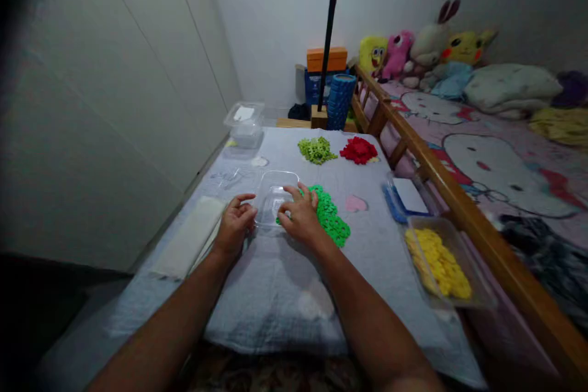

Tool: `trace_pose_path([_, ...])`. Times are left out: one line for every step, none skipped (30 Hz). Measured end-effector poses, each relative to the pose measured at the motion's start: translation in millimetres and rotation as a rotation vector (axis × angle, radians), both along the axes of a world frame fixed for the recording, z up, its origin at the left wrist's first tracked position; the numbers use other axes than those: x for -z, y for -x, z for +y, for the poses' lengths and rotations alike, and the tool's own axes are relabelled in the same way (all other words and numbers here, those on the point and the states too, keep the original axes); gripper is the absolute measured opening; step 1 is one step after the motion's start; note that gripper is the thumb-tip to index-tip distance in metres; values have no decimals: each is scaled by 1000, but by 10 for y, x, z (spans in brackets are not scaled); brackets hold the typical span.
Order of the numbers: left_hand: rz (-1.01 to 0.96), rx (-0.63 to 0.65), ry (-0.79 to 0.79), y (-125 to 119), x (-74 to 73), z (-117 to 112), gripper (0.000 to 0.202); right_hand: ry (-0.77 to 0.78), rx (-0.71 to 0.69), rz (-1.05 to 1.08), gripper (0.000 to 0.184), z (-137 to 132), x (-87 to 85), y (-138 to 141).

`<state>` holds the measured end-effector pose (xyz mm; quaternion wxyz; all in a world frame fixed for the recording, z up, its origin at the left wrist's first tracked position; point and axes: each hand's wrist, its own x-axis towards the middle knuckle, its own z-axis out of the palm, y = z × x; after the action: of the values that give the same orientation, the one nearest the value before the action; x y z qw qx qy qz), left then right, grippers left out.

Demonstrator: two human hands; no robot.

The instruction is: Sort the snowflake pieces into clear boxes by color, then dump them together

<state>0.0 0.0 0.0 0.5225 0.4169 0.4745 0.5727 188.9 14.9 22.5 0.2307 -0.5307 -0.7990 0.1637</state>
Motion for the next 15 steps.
trace_pose_path([3, 2, 4, 2, 0, 1, 45, -2, -3, -8, 14, 0, 5, 0])
trace_pose_path([5, 3, 8, 3, 0, 2, 45, -6, -5, -12, 15, 0, 11, 1])
trace_pose_path([6, 4, 11, 4, -1, 3, 45, -11, -7, -14, 15, 0, 20, 3])
trace_pose_path([7, 5, 14, 6, -1, 4, 45, -18, -9, -13, 16, 0, 29, 7])
trace_pose_path([5, 7, 18, 7, 0, 5, 45, -23, -9, -13, 16, -1, 40, 10])
trace_pose_path([3, 8, 21, 8, 0, 6, 45, -32, -11, -8, 17, -1, 52, 11])
trace_pose_path([4, 9, 22, 10, 1, 6, 45, -47, -13, 5, 16, 2, 62, 5])
trace_pose_path([5, 7, 22, 11, 2, 7, 44, -68, -12, 26, 16, 9, 70, -12])
trace_pose_path([7, 3, 20, 13, 4, 8, 44, -95, -6, 55, 17, 21, 75, -41])
trace_pose_path([10, -1, 18, 16, 6, 9, 44, -124, 11, 86, 19, 41, 77, -86])
trace_pose_path([13, -5, 17, 18, 9, 10, 44, -150, 40, 114, 21, 67, 76, -145])
trace_pose_path([14, -8, 17, 20, 12, 11, 44, -167, 82, 132, 24, 101, 74, -217])
trace_pose_path([14, -13, 18, 22, 17, 12, 43, -172, 133, 138, 27, 140, 74, -297])
trace_pose_path([14, -17, 18, 24, 21, 14, 43, -162, 189, 126, 29, 181, 77, -378])
trace_pose_path([13, -22, 18, 26, 27, 15, 42, -140, 248, 100, 31, 223, 87, -454])
